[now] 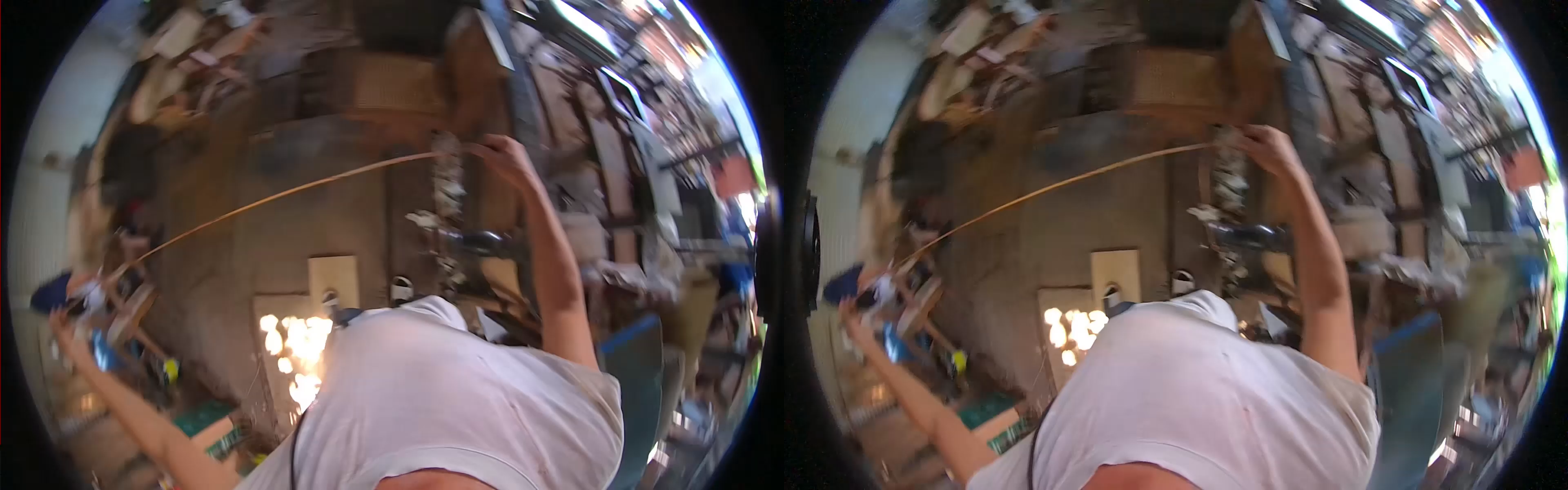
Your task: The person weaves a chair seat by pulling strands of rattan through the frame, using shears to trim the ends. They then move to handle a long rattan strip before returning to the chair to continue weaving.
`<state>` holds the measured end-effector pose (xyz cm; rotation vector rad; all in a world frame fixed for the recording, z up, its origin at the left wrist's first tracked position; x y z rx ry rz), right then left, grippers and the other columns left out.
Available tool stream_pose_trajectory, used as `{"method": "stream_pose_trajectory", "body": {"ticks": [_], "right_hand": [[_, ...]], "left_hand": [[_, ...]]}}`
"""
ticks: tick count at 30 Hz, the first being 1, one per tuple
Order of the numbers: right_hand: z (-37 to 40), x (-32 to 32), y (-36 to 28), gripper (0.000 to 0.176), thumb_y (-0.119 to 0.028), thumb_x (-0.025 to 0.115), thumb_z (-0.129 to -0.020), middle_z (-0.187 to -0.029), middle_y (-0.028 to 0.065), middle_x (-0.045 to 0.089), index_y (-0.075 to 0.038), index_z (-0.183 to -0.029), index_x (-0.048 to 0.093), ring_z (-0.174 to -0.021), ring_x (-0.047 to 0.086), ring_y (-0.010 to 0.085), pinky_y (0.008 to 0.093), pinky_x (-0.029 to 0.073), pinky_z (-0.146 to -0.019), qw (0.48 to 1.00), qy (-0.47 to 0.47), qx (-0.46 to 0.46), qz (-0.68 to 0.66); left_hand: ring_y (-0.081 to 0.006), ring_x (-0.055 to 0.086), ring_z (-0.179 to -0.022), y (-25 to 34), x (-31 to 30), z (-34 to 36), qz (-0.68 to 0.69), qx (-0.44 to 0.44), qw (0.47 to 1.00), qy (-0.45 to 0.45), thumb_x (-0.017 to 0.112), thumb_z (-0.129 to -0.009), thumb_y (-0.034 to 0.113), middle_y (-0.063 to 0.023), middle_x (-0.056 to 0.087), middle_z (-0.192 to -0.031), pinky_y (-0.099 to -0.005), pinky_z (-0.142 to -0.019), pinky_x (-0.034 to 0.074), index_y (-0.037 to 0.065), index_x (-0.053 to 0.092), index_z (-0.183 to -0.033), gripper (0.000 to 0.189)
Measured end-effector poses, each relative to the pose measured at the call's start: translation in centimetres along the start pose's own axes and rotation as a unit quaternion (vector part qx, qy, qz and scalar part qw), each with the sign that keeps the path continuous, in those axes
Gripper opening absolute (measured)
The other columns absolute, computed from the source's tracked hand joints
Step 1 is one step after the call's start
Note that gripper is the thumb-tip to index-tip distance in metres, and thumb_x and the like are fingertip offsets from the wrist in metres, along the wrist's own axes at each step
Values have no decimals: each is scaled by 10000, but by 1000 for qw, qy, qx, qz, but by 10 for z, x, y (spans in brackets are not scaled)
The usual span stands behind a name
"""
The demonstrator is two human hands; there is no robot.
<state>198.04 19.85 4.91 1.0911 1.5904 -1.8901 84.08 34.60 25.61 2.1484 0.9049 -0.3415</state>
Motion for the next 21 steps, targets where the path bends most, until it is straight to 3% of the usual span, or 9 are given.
{"method": "stream_pose_trajectory", "body": {"ticks": [1, 2, 4, 6, 7, 9, 15, 19, 21], "right_hand": [[18, -18, -32, 342, -332, 649, -906, -846, 152, 670, -5, -997, 688, -761, 624, 241, 370, 482, -706, 999, -17, 46, 24], [11, -5, -11, 263, -313, 667, -912, -694, 56, 606, -52, -896, 696, -658, 548, 124, 331, 440, -607, 999, 36, -11, -13], [5, 14, 21, 257, -282, 643, -918, -687, 62, 597, -29, -892, 681, -658, 536, 120, 341, 452, -617, 997, 41, -64, -31], [10, 35, 53, 297, -280, 654, -885, -684, 126, 532, 9, -823, 633, -639, 500, 196, 390, 434, -615, 996, 40, -55, -60], [8, 48, 80, 299, -272, 668, -869, -666, 115, 485, 15, -809, 610, -637, 479, 159, 381, 420, -604, 993, 30, -93, -65], [25, 63, 89, 276, -226, 662, -870, -647, 62, 463, 20, -772, 583, -653, 454, 107, 337, 404, -591, 996, 21, -50, -66], [78, 99, 106, 213, -171, 679, -869, -651, 8, 510, 29, -811, 634, -640, 441, 80, 301, 390, -566, 993, -27, 58, -95], [112, 121, 111, 199, -160, 669, -870, -631, -29, 529, 8, -764, 654, -612, 450, 49, 261, 358, -530, 978, -26, 86, -188], [120, 123, 127, 190, -148, 701, -864, -623, 55, 557, 32, -820, 659, -637, 483, 91, 303, 410, -570, 981, -12, 101, -166]], "left_hand": [[-229, 600, -1140, 12, 10, 1, 21, -98, 995, 0, 729, -827, 177, -117, 675, -1167, -386, -1005, 442, 13, 645, -1209, 424], [-214, 616, -1105, 45, 17, 15, 47, -150, 987, 21, 720, -840, 190, -104, 677, -1148, -363, -951, 467, 19, 661, -1182, 387], [-185, 648, -1036, 146, 37, 38, 119, -187, 972, 77, 701, -865, 216, -78, 683, -1110, -316, -843, 516, 32, 693, -1130, 323], [-123, 630, -1082, 111, 13, 29, 76, -263, 954, 122, 616, -923, 471, -42, 670, -1194, -293, -802, 469, 118, 636, -1289, 509], [-71, 646, -943, 171, 31, 28, 53, -265, 949, 160, 670, -917, 431, -10, 703, -1073, -233, -678, 422, 110, 656, -1261, 471], [-45, 639, -832, 191, 33, 25, 112, -270, 939, 181, 743, -879, 353, -4, 712, -1023, -217, -582, 378, 105, 688, -1208, 416], [-27, 615, -800, 180, 17, 9, 137, -249, 944, 165, 758, -866, 343, 0, 718, -981, -219, -551, 368, 111, 718, -1154, 372], [-52, 597, -920, 168, 19, 1, 126, -236, 954, 137, 688, -908, 368, 33, 665, -1029, -231, -786, 425, 155, 672, -1244, 398], [-32, 582, -847, 159, 22, -12, 128, -244, 952, 135, 697, -911, 372, 29, 672, -974, -188, -675, 405, 117, 670, -1231, 410]]}}
Point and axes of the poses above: each hand's wrist, its own z-axis away from the middle knuckle, its own x-axis out of the palm, y = z × x, the point moved 4 cm from there along -z, towards the middle knuckle
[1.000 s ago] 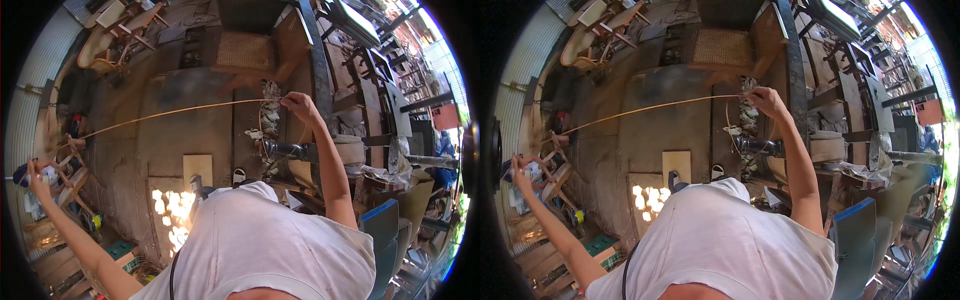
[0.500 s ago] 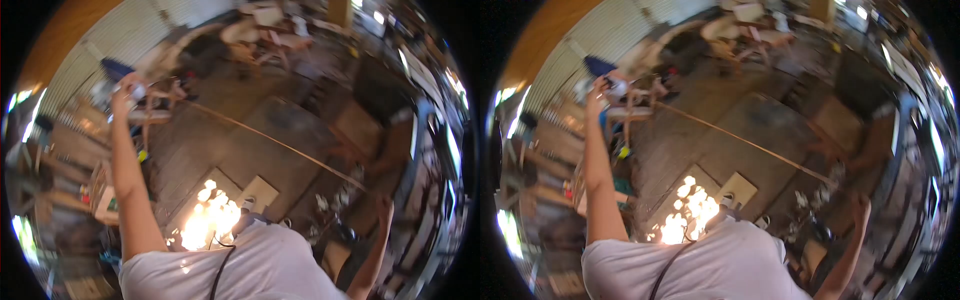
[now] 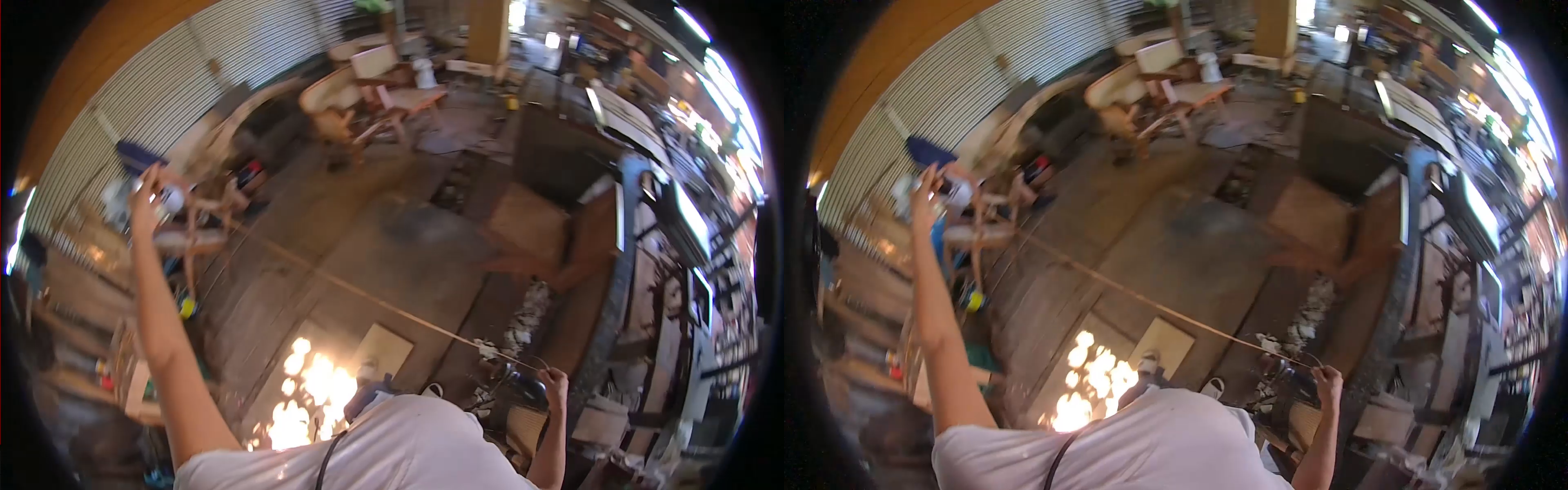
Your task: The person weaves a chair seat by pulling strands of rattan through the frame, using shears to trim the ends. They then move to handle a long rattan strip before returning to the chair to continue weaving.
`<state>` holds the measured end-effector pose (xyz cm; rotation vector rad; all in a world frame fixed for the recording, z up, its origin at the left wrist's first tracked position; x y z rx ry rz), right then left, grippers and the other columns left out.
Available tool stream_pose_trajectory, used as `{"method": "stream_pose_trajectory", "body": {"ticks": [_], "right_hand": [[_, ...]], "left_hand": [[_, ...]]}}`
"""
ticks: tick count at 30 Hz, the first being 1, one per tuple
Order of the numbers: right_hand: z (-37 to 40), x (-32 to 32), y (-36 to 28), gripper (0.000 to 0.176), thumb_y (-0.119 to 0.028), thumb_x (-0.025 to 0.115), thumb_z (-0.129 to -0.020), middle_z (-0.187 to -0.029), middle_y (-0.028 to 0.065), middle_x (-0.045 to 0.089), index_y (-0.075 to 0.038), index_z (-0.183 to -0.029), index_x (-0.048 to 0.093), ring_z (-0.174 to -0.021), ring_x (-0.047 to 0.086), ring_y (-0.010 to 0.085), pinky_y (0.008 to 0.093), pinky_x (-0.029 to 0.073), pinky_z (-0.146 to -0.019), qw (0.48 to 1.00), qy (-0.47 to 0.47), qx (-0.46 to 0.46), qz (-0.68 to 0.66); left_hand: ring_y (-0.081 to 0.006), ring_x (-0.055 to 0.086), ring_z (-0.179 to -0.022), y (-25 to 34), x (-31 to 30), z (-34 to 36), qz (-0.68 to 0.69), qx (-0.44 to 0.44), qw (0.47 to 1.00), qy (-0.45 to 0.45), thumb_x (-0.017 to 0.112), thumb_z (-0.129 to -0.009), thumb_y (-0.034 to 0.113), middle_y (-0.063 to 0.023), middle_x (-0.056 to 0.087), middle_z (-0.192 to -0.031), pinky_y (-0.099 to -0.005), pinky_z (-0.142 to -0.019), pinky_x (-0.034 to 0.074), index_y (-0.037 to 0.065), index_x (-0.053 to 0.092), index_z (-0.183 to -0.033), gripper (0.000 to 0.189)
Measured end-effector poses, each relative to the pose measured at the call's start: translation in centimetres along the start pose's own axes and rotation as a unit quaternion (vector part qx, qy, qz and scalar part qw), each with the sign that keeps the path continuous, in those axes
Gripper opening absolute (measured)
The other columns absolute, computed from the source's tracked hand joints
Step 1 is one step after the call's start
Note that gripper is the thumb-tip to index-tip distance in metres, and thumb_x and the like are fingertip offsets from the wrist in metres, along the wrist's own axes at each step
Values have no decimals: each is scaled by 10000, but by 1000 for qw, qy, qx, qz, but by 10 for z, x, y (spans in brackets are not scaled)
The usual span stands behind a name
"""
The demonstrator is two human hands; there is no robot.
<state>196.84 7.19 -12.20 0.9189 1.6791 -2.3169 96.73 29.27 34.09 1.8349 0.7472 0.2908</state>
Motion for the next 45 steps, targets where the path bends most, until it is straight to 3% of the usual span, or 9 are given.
{"method": "stream_pose_trajectory", "body": {"ticks": [2, 5, 13, 20, 26, 30, 37, 40, 45], "right_hand": [[9, -12, -11, 210, -162, 708, -867, -620, 59, 560, 37, -820, 657, -631, 490, 97, 307, 415, -570, 999, 34, 5, 18], [18, -18, -38, 243, -189, 707, -869, -615, 41, 553, 45, -820, 664, -621, 494, 92, 307, 407, -557, 998, 52, 11, 22], [25, -33, -4, 247, -221, 699, -891, -684, 26, 628, 24, -864, 699, -660, 536, 93, 289, 437, -610, 993, 113, 34, 6], [27, -42, 11, 244, -211, 694, -888, -703, 55, 659, 32, -862, 706, -680, 572, 111, 300, 455, -626, 988, 135, 68, -4], [46, -27, 26, 259, -220, 722, -839, -632, 57, 592, 35, -817, 681, -621, 516, 102, 312, 428, -569, 988, 111, 107, -31], [67, -16, 24, 243, -204, 715, -844, -610, 29, 531, 25, -790, 654, -632, 483, 90, 316, 416, -577, 983, 113, 139, -28], [82, -11, 47, 285, -247, 705, -855, -688, 113, 635, 36, -890, 684, -680, 584, 146, 338, 471, -643, 984, 97, 148, -14], [88, -13, 48, 248, -198, 708, -854, -605, 63, 530, 30, -780, 643, -635, 483, 94, 319, 430, -588, 984, 114, 139, -12], [94, -14, 50, 228, -192, 708, -862, -629, 80, 585, 29, -819, 672, -642, 516, 102, 320, 447, -602, 983, 113, 141, -25]], "left_hand": [[-14, 585, -764, 18, 21, 12, 24, -12, 1000, 15, 747, -870, 383, 57, 663, -895, -185, -505, 318, 87, 703, -1112, 384], [-29, 612, -772, 17, 38, 1, 27, -14, 1000, 5, 741, -884, 366, 21, 674, -926, -170, -467, 296, 59, 693, -1113, 386], [-28, 582, -771, 48, 101, 2, 3, -5, 997, -73, 680, -924, 397, -57, 692, -1089, -154, -475, 310, 35, 635, -1237, 481], [-15, 603, -749, 71, 141, 1, 45, 6, 997, -70, 686, -929, 375, -27, 702, -1038, -142, -485, 339, 49, 618, -1277, 481], [-38, 672, -900, 90, 162, 15, 78, 3, 992, -102, 690, -936, 284, -51, 687, -1100, -145, -460, 330, 14, 559, -1337, 501], [-68, 677, -976, 91, 173, 23, 59, 13, 981, -185, 719, -906, 218, -77, 682, -1161, -134, -468, 304, -18, 563, -1306, 490], [-72, 673, -988, 95, 179, 25, 40, 18, 990, -134, 742, -892, 211, -44, 695, -1141, -138, -446, 300, 33, 606, -1255, 426], [-52, 668, -973, 99, 182, 26, 44, 27, 990, -130, 742, -893, 217, -37, 692, -1135, -140, -443, 299, 32, 605, -1260, 434], [-41, 659, -914, 104, 190, 30, 31, 38, 991, -121, 741, -893, 225, -64, 675, -1185, -139, -428, 321, 1, 572, -1288, 484]]}}
Point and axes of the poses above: each hand's wrist, its own z-axis away from the middle knuckle, its own x-axis out of the palm, y = z × x, the point moved 4 cm from there along -z, towards the middle knuckle
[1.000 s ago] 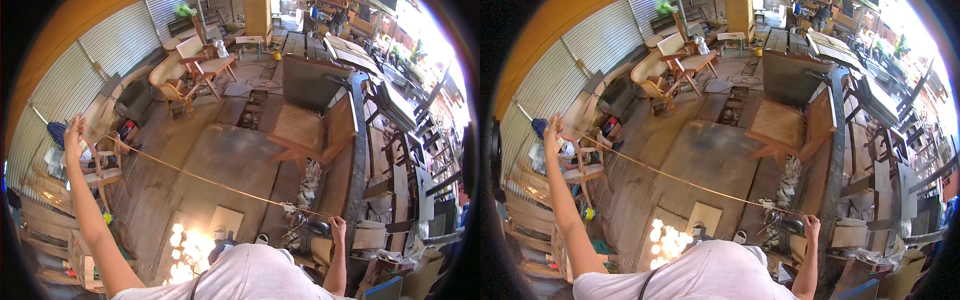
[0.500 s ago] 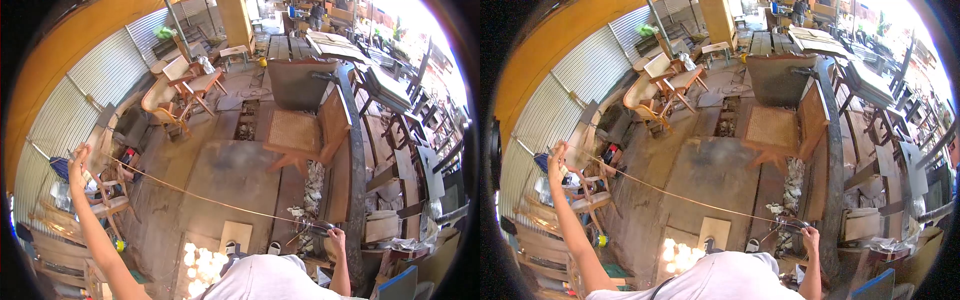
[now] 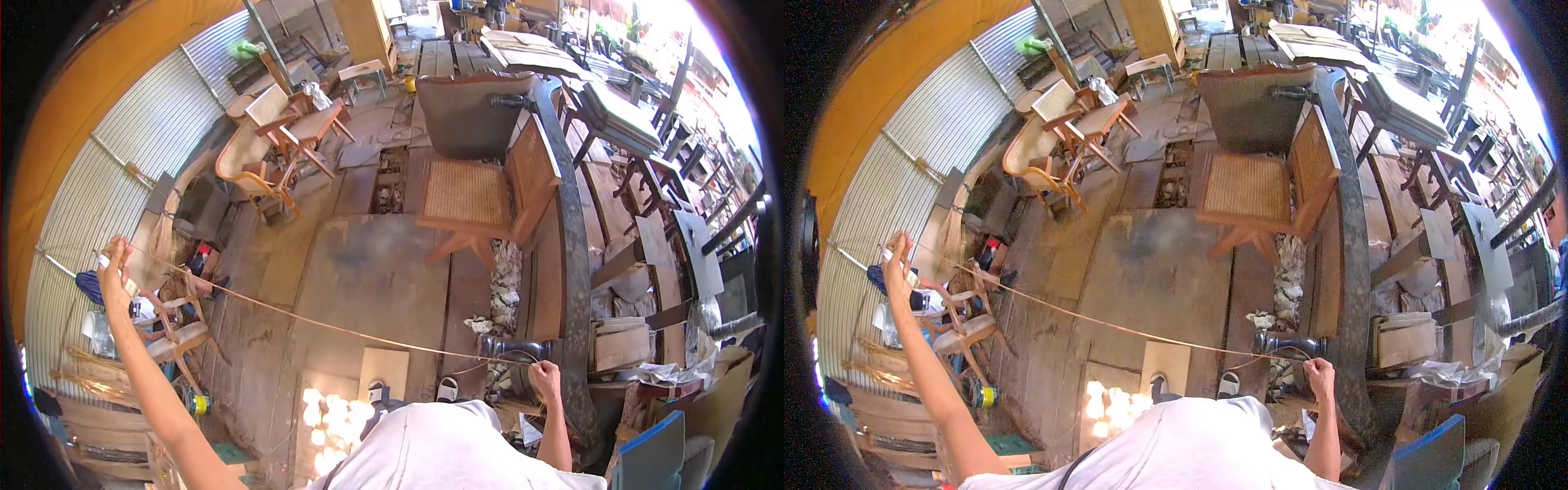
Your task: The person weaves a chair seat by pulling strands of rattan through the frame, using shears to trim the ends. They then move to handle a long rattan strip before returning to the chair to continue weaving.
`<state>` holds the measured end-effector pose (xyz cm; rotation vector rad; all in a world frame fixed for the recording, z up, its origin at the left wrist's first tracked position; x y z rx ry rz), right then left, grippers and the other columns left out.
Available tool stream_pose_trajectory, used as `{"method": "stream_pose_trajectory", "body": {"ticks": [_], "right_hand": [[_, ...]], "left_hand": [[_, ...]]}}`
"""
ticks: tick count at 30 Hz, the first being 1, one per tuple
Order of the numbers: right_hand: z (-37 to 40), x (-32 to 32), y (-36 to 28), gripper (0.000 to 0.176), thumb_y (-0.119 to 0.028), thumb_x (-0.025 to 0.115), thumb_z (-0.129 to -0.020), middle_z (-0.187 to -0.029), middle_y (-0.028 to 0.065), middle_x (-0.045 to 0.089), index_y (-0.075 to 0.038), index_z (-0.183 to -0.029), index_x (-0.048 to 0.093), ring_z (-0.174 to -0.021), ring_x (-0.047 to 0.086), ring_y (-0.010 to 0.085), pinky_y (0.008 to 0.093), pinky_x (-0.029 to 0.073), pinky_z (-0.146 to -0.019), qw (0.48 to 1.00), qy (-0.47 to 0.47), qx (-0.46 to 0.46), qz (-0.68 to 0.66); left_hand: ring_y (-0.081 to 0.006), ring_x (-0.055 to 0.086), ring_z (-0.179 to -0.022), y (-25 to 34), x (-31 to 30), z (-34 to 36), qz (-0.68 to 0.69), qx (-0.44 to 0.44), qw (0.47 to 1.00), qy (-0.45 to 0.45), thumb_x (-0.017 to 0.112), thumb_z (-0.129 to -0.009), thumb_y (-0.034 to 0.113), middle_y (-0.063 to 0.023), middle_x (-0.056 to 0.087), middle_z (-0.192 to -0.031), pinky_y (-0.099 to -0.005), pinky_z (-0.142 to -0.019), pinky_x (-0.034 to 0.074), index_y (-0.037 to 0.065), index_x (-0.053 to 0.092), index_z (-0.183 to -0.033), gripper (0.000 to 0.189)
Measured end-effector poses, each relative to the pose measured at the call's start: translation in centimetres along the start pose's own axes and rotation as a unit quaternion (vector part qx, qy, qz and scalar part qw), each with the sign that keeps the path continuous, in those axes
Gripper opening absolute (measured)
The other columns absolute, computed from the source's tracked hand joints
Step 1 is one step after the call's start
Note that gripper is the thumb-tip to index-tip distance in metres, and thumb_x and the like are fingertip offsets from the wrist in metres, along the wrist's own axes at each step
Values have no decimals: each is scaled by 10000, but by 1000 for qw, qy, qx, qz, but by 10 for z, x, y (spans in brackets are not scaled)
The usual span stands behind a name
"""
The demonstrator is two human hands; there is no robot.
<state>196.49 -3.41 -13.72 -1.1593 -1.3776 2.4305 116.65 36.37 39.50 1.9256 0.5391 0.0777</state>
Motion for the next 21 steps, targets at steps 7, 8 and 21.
{"method": "stream_pose_trajectory", "body": {"ticks": [7, 8, 21], "right_hand": [[4, -4, -2, 245, -207, 702, -875, -617, 55, 548, 31, -833, 662, -625, 491, 110, 318, 432, -593, 1000, -9, -3, -2], [2, -3, 1, 245, -207, 702, -875, -617, 55, 548, 31, -833, 662, -625, 491, 110, 318, 432, -593, 1000, -12, -4, 1], [10, 56, -190, 296, -276, 630, -949, -668, 47, 500, 11, -877, 631, -627, 432, 128, 318, 369, -556, 958, -194, -205, -53]], "left_hand": [[-46, 656, -903, -8, -4, 1, -11, 8, 1000, 8, 740, -893, 219, -68, 673, -1181, -135, -420, 332, 0, 558, -1307, 503], [-46, 655, -914, -12, -7, -1, -8, 3, 1000, 2, 739, -892, 208, -67, 672, -1190, -134, -421, 332, 4, 558, -1309, 498], [-30, 494, -622, -175, 101, 135, -246, -161, 910, -293, 592, -934, 266, -55, 693, -1167, -174, -490, 304, 4, 637, -1263, 423]]}}
Point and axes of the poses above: each hand's wrist, its own z-axis away from the middle knuckle, its own x-axis out of the palm, y = z × x, the point moved 4 cm from there along -z, towards the middle knuckle
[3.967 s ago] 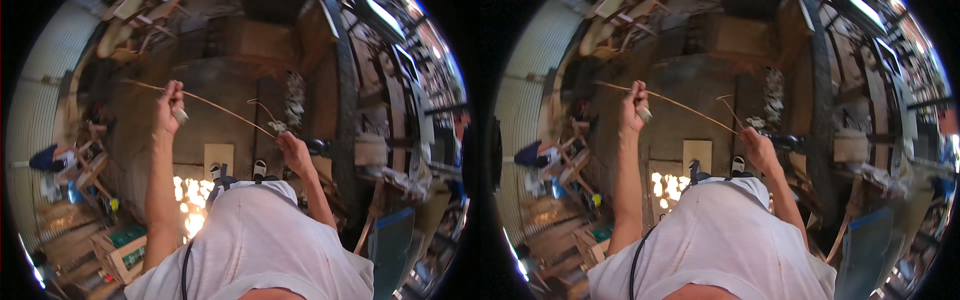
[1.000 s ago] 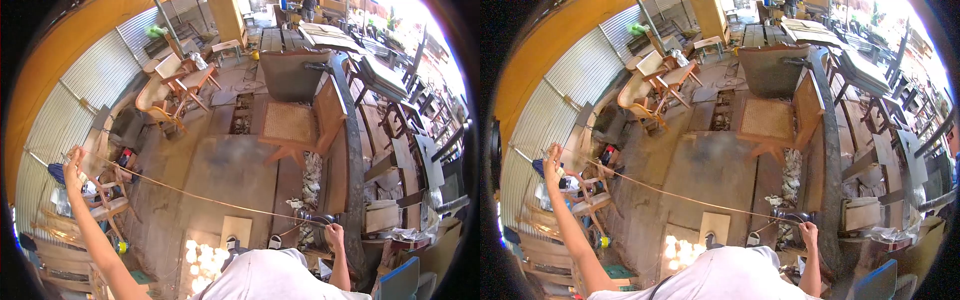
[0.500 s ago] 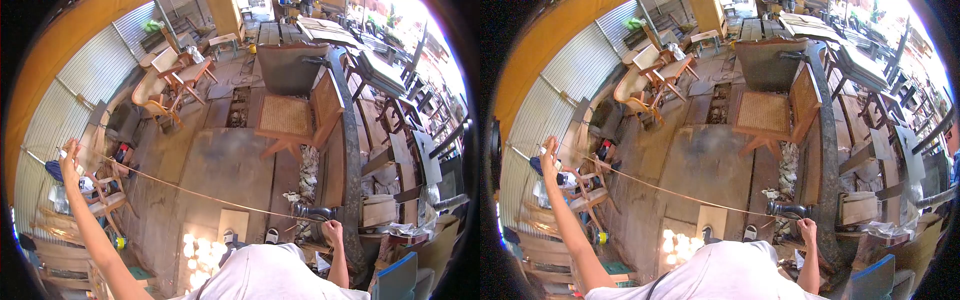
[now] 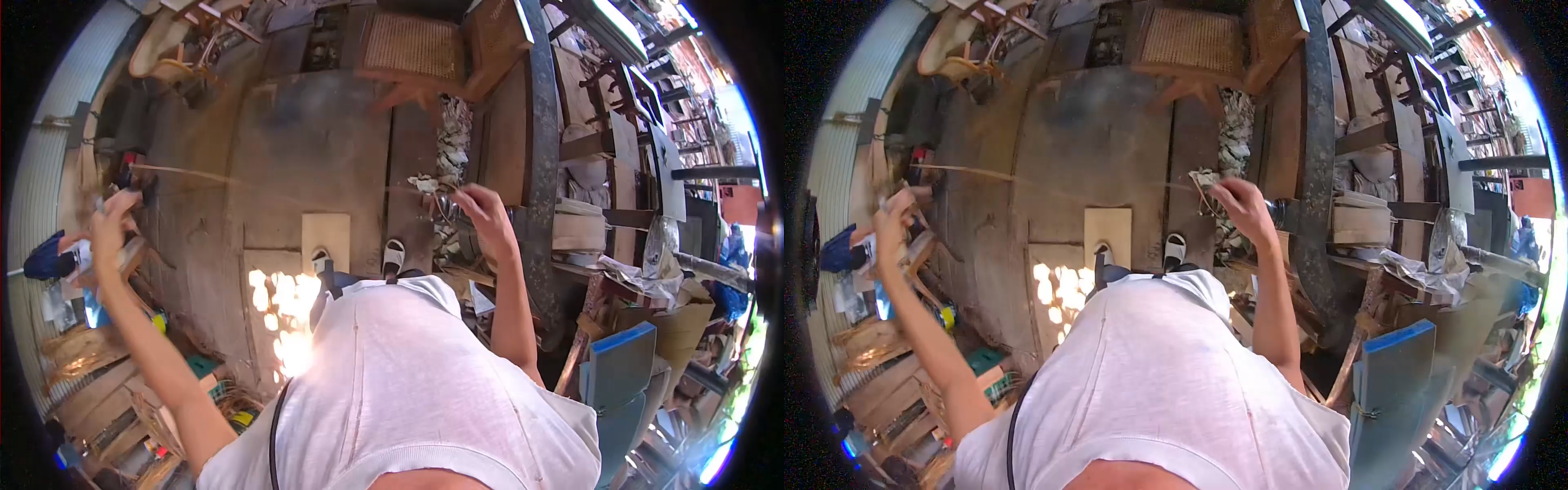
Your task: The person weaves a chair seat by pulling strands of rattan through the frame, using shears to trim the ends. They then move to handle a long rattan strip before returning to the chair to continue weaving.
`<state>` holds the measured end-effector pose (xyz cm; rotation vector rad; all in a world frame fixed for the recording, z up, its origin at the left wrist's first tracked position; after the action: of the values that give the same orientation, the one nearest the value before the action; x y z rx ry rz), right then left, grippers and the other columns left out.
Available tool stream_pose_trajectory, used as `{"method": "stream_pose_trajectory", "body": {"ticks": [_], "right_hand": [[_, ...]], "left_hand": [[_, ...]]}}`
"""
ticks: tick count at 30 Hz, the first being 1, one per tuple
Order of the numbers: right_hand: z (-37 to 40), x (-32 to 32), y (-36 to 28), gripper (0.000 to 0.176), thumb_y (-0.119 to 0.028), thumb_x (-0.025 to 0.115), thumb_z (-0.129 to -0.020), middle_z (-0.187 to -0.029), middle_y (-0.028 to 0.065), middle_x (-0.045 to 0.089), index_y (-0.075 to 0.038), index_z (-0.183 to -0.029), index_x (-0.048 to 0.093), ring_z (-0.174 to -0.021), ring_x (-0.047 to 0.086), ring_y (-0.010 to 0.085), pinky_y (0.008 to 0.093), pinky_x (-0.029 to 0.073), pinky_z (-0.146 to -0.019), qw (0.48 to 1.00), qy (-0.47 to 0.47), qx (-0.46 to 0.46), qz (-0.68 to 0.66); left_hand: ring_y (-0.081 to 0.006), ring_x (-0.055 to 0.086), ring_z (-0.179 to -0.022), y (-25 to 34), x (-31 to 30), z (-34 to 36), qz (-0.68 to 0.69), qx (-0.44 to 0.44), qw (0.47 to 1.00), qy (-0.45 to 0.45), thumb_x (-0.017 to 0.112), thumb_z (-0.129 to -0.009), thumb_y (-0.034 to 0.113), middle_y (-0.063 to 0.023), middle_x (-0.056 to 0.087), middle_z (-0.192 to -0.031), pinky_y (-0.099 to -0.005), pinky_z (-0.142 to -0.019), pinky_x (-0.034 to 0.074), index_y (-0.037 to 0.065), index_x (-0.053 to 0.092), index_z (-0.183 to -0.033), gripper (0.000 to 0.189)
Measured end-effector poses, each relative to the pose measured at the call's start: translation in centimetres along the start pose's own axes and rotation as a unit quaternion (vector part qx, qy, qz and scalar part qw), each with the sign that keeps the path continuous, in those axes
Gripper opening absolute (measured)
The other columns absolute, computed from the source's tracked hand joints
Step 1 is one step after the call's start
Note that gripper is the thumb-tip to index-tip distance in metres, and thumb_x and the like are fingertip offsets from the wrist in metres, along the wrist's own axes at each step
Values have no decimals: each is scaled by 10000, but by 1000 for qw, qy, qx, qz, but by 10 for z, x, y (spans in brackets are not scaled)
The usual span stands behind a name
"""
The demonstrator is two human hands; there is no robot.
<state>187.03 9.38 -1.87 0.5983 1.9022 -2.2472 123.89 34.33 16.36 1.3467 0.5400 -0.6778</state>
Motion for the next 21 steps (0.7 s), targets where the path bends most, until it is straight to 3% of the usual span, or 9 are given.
{"method": "stream_pose_trajectory", "body": {"ticks": [2, 4, 5, 7, 9, 10, 12, 13, 21], "right_hand": [[-24, 15, -49, 280, -263, 640, -939, -664, 62, 510, 12, -887, 648, -616, 434, 129, 321, 373, -551, 999, -36, -39, -4], [-48, 34, -100, 254, -241, 655, -922, -659, 86, 533, 12, -903, 672, -594, 444, 135, 325, 380, -542, 990, -91, -105, 4], [-59, 45, -127, 244, -233, 661, -915, -659, 96, 545, 11, -908, 679, -585, 452, 139, 325, 384, -537, 984, -118, -129, 21], [-80, 71, -169, 175, -121, 603, -968, -820, 41, 653, 41, -944, 664, -792, 576, 78, 258, 472, -692, 968, -214, -126, 27], [-97, 96, -209, 193, -166, 629, -950, -754, 66, 619, 21, -941, 678, -704, 545, 102, 287, 446, -629, 957, -217, -187, 35], [-104, 104, -225, 214, -211, 655, -932, -688, 92, 585, 0, -938, 692, -616, 514, 126, 317, 420, -566, 944, -207, -254, 37], [-117, 120, -240, 206, -205, 653, -939, -704, 83, 601, -3, -941, 695, -642, 537, 113, 308, 435, -587, 937, -215, -268, 61], [-123, 129, -246, 199, -200, 651, -945, -720, 74, 618, -6, -945, 698, -668, 560, 99, 299, 450, -608, 933, -212, -279, 79], [-168, 230, -279, 195, -207, 657, -961, -777, 20, 661, -21, -969, 717, -712, 579, 81, 283, 467, -642, 913, -288, -248, 146]], "left_hand": [[-28, 374, -550, 53, 80, 29, 41, 73, 996, 17, 563, -936, 267, -48, 703, -1158, -199, -492, 302, 2, 641, -1259, 425], [-32, 410, -570, 100, 145, 48, 134, 127, 981, -61, 538, -950, 374, -36, 685, -1229, -204, -500, 297, 45, 637, -1292, 485], [-23, 404, -575, 113, 173, 48, 215, 224, 940, -141, 571, -942, 371, -40, 647, -1299, -197, -512, 328, 29, 610, -1316, 509], [-14, 531, -683, 145, 222, 57, 296, 235, 905, -196, 653, -955, 291, -48, 622, -1317, -199, -585, 436, 46, 607, -1321, 443], [7, 485, -628, 165, 243, 64, 273, 235, 906, -221, 662, -957, 263, -2, 696, -1093, -197, -623, 448, 42, 656, -1246, 363], [7, 485, -628, 152, 243, 58, 280, 230, 907, -214, 662, -957, 263, -2, 696, -1093, -197, -623, 448, 42, 656, -1246, 363], [2, 526, -655, 120, 241, 43, 278, 166, 920, -221, 685, -948, 241, 23, 687, -924, -183, -584, 433, 41, 696, -1142, 279], [5, 526, -648, 98, 223, 40, 354, 128, 897, -233, 675, -957, 241, 35, 652, -804, -161, -525, 391, 30, 718, -1034, 228], [19, 433, -504, -61, 82, 36, 277, -2, 937, -212, 692, -938, 266, 18, 657, -709, -177, -431, 264, 54, 746, -918, 220]]}}
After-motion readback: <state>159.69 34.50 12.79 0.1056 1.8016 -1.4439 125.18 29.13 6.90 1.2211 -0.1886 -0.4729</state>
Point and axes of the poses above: each hand's wrist, its own z-axis away from the middle knuckle, its own x-axis out of the palm, y = z × x, the point moved 4 cm from there along -z, towards the middle knuckle
